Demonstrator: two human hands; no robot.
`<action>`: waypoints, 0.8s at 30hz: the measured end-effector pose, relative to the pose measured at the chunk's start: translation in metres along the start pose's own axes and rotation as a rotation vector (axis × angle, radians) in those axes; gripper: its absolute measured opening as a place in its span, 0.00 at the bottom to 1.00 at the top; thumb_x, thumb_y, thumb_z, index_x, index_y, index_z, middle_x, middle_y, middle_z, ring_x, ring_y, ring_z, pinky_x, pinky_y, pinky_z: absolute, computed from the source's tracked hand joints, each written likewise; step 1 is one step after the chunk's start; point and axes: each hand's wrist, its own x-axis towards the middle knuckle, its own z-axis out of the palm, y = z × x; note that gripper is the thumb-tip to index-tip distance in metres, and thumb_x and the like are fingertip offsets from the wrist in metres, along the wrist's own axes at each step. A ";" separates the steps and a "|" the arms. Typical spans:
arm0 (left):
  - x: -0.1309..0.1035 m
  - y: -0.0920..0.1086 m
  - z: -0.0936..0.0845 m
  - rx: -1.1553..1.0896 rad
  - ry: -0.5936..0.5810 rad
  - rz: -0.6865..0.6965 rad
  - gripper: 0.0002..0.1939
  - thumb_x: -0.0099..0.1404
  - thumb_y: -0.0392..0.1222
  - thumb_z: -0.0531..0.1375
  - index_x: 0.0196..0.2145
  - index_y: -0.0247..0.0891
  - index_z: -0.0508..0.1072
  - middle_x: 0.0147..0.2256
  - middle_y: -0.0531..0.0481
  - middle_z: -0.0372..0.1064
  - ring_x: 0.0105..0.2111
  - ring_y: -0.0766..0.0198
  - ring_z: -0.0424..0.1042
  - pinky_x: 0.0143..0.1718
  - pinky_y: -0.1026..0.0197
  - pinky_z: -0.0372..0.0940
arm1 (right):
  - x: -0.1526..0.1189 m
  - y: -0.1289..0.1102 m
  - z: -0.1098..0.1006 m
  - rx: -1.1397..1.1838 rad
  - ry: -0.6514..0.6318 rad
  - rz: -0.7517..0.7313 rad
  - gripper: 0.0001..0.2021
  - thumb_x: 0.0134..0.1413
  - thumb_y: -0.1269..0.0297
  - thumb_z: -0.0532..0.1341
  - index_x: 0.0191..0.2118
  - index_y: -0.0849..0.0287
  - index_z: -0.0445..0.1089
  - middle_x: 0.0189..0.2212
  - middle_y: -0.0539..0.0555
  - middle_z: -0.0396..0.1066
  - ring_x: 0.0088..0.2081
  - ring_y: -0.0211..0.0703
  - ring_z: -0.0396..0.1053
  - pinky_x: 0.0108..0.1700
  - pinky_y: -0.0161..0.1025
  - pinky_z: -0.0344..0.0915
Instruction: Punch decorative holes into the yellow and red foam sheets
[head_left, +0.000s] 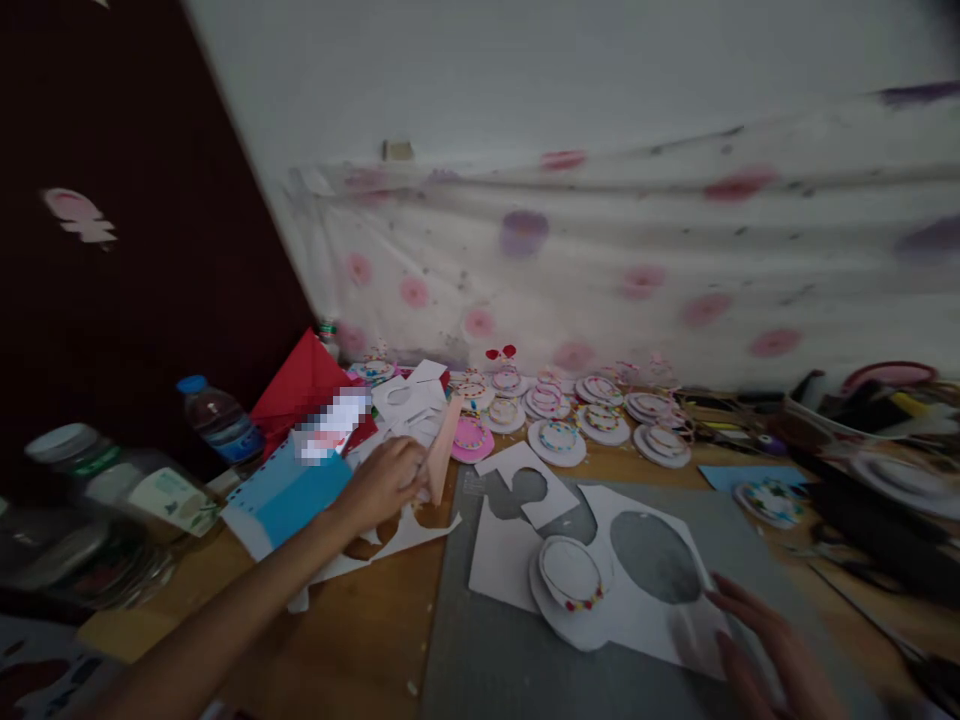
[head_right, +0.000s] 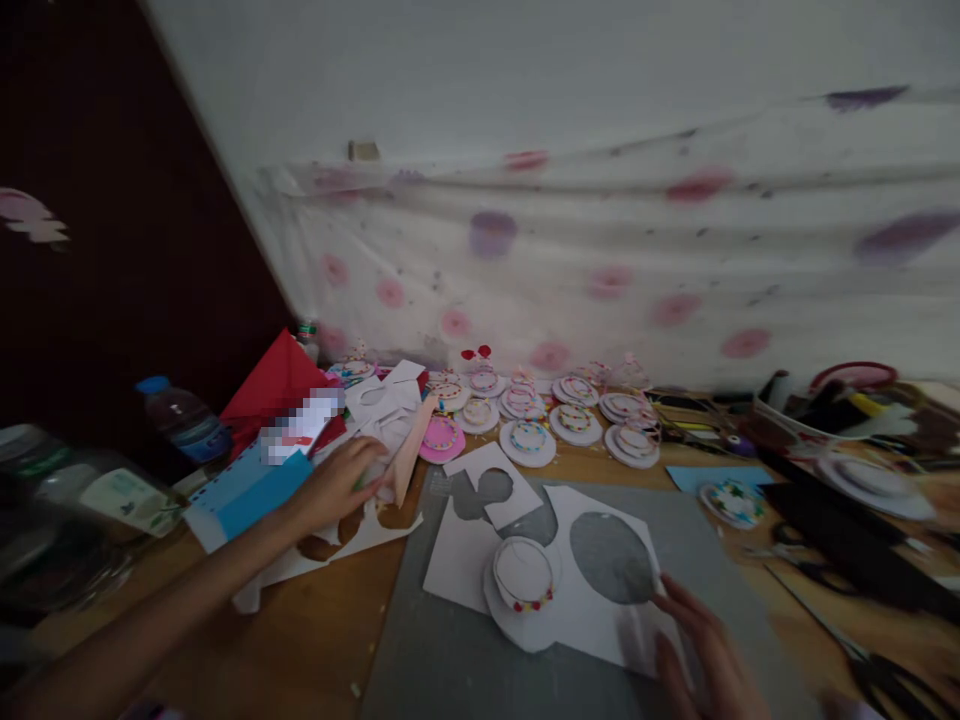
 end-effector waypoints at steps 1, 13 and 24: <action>0.007 0.016 0.011 -0.023 -0.029 0.067 0.11 0.63 0.37 0.56 0.44 0.40 0.69 0.46 0.46 0.68 0.48 0.57 0.67 0.50 0.56 0.62 | 0.012 -0.014 -0.003 0.035 0.004 -0.018 0.16 0.58 0.63 0.54 0.52 0.53 0.62 0.54 0.62 0.66 0.52 0.59 0.69 0.47 0.54 0.71; 0.025 -0.018 0.020 0.202 -0.189 0.270 0.13 0.62 0.36 0.57 0.46 0.37 0.70 0.47 0.41 0.71 0.50 0.51 0.67 0.53 0.48 0.58 | 0.185 -0.168 0.018 0.707 -0.321 -0.201 0.14 0.56 0.77 0.50 0.43 0.54 0.66 0.43 0.56 0.70 0.46 0.43 0.68 0.48 0.42 0.65; 0.009 -0.057 -0.003 0.336 -0.357 0.236 0.26 0.55 0.50 0.64 0.48 0.35 0.70 0.58 0.36 0.62 0.59 0.47 0.58 0.59 0.43 0.49 | 0.247 -0.232 0.183 1.007 -0.773 0.187 0.12 0.39 0.78 0.58 0.30 0.57 0.72 0.32 0.51 0.75 0.38 0.45 0.71 0.42 0.39 0.66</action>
